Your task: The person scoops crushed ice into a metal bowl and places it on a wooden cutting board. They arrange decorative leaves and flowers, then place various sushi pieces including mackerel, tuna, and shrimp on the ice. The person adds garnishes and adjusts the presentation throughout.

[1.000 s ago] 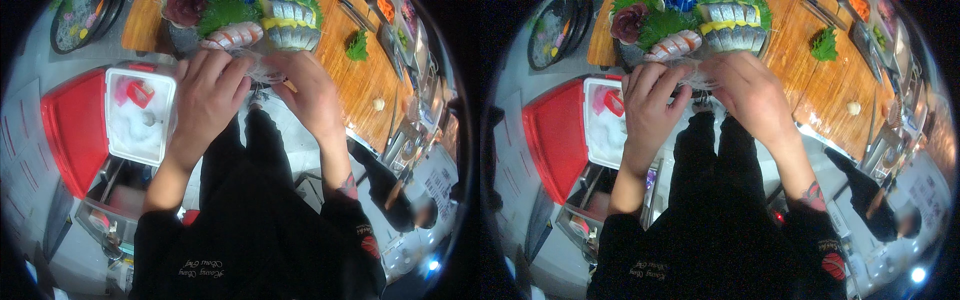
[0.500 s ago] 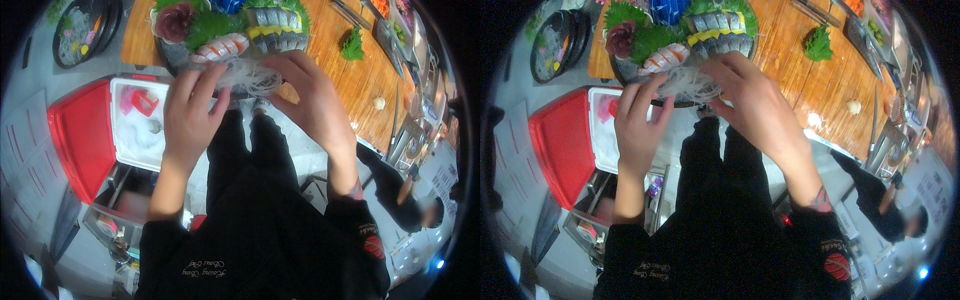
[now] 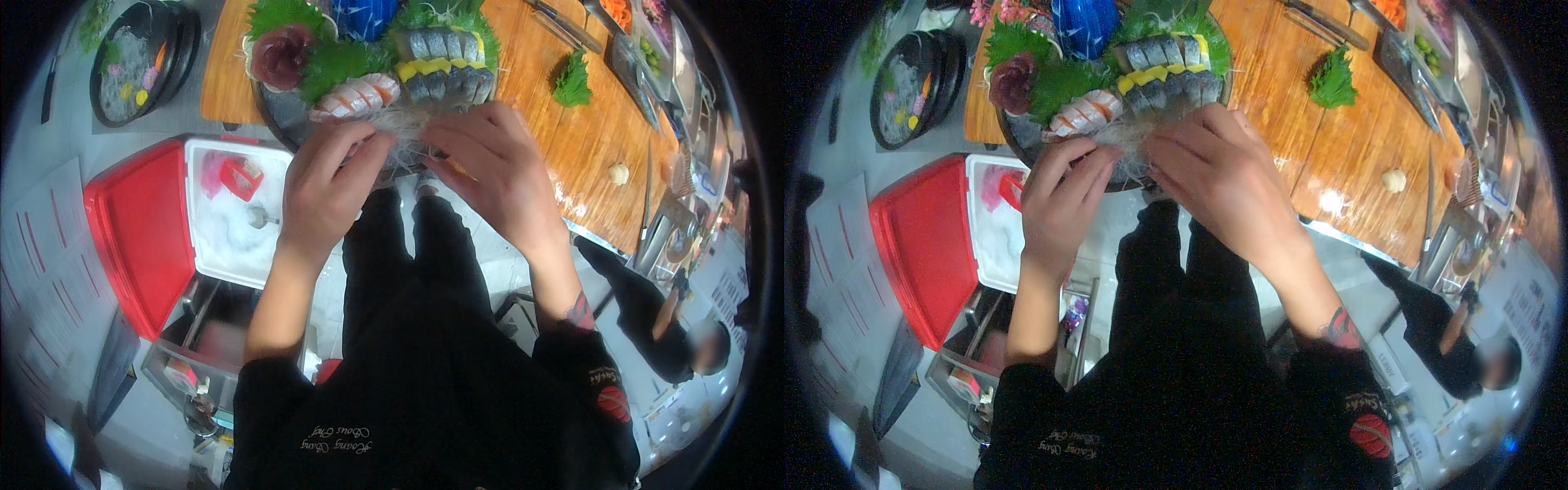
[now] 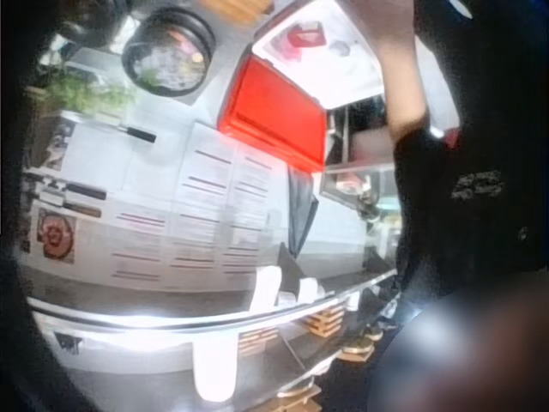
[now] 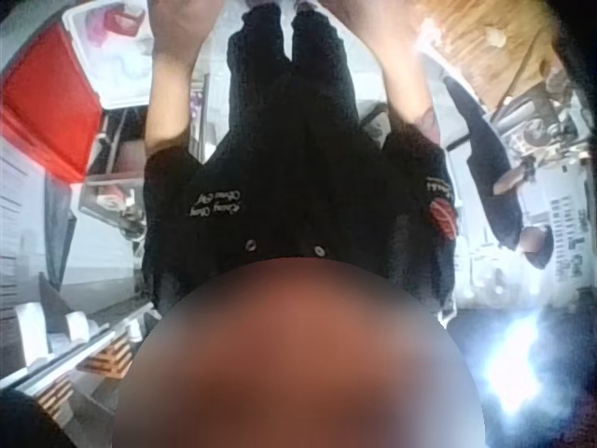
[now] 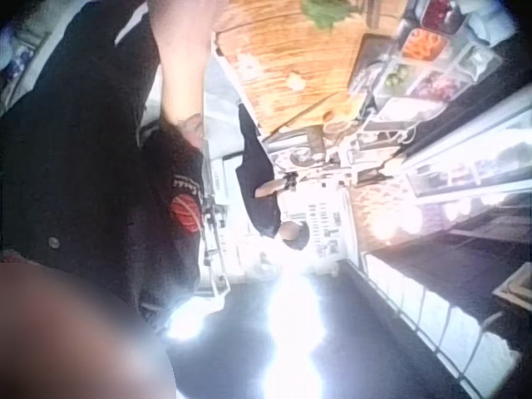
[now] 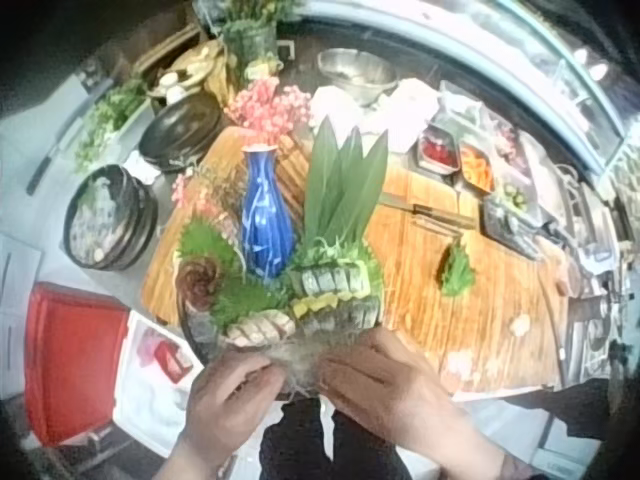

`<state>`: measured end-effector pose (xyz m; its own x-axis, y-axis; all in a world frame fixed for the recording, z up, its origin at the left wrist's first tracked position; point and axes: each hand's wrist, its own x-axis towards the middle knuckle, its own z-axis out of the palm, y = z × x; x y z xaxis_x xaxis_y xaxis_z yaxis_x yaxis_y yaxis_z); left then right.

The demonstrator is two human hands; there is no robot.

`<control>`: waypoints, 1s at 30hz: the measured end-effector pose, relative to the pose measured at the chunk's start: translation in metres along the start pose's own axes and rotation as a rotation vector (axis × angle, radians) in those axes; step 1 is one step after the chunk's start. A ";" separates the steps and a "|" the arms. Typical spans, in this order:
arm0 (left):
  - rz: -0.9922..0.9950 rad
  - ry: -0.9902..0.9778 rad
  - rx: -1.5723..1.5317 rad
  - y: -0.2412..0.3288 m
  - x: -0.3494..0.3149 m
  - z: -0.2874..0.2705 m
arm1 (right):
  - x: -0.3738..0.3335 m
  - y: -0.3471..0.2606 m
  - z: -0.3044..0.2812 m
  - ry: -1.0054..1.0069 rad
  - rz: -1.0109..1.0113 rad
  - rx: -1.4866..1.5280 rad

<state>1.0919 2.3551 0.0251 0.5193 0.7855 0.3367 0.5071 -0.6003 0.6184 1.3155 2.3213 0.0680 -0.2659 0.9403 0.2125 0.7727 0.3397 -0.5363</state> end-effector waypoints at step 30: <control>-0.523 0.248 -0.340 0.045 -0.087 -0.048 | -0.055 0.189 -0.074 0.190 0.728 -0.145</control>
<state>1.0369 2.2673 0.0577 0.0704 0.9957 0.0595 0.3827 -0.0820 0.9202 1.5186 2.3325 0.0151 0.4327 0.9015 -0.0096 0.7865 -0.3826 -0.4848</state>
